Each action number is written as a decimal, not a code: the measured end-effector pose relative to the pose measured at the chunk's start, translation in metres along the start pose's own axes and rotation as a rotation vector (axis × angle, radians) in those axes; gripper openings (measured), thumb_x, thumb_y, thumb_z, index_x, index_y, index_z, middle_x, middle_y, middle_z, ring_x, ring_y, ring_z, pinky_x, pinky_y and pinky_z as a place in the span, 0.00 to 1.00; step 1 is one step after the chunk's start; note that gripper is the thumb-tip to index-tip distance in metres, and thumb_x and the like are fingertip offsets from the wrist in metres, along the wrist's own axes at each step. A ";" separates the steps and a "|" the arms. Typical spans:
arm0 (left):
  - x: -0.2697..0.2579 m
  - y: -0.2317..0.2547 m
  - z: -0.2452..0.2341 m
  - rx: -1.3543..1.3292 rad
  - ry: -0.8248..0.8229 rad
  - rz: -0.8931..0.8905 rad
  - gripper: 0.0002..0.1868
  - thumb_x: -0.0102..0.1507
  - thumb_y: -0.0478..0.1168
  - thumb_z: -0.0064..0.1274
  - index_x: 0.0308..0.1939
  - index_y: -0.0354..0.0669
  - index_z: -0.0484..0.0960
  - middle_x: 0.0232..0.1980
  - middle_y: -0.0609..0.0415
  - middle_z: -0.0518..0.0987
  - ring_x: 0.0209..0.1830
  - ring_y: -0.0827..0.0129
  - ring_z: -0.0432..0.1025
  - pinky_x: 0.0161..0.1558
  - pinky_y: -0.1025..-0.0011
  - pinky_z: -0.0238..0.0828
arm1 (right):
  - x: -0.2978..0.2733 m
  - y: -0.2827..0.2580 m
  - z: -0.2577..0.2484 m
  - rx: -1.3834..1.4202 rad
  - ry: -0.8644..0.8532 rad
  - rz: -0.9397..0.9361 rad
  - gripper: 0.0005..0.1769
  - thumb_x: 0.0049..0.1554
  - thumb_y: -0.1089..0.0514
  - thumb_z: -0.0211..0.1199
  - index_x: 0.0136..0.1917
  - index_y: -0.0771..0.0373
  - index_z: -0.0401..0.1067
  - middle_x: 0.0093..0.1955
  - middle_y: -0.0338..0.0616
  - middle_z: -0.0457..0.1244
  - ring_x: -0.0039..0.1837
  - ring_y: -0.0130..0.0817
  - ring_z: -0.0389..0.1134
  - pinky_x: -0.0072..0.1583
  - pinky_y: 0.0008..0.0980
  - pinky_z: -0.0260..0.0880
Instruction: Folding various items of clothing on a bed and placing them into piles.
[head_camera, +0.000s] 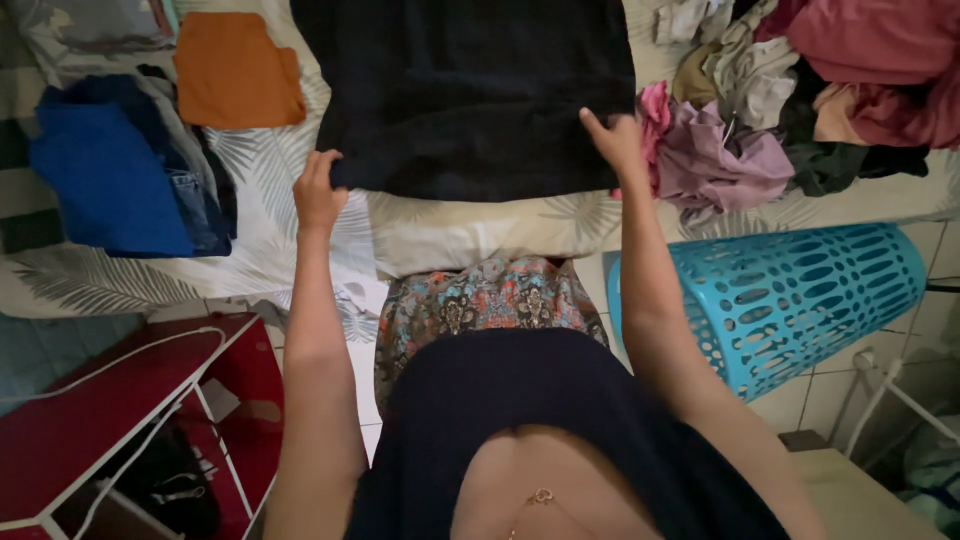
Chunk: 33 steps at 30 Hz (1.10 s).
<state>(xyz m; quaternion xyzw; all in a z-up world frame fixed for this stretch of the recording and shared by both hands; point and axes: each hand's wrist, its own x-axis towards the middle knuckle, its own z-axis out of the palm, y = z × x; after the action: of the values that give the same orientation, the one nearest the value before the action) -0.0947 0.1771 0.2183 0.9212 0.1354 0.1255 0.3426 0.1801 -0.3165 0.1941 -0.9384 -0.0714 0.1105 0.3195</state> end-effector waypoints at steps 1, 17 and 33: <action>0.002 0.003 -0.003 0.018 -0.018 -0.017 0.26 0.50 0.25 0.55 0.53 0.41 0.79 0.50 0.44 0.78 0.50 0.44 0.73 0.49 0.56 0.71 | 0.002 0.014 0.009 -0.038 -0.086 0.043 0.27 0.58 0.42 0.74 0.38 0.71 0.76 0.33 0.55 0.66 0.36 0.39 0.66 0.39 0.37 0.63; -0.046 -0.023 -0.030 0.525 -0.256 0.144 0.29 0.51 0.40 0.68 0.57 0.47 0.81 0.45 0.56 0.79 0.49 0.60 0.71 0.49 0.57 0.60 | -0.017 0.048 -0.049 0.367 -0.289 0.000 0.27 0.67 0.48 0.67 0.35 0.68 0.64 0.34 0.31 0.54 0.40 0.20 0.52 0.41 0.31 0.51; -0.046 -0.041 -0.015 0.580 -0.244 0.136 0.23 0.60 0.33 0.57 0.60 0.48 0.80 0.50 0.52 0.76 0.52 0.57 0.71 0.57 0.59 0.68 | -0.008 -0.047 -0.094 0.482 -0.227 -0.158 0.23 0.69 0.48 0.64 0.64 0.70 0.71 0.54 0.36 0.67 0.55 0.26 0.64 0.59 0.31 0.66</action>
<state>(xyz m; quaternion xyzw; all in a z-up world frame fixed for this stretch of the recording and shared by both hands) -0.1494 0.2008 0.1961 0.9956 0.0615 -0.0071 0.0705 0.1930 -0.3355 0.2967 -0.8084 -0.1513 0.2033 0.5313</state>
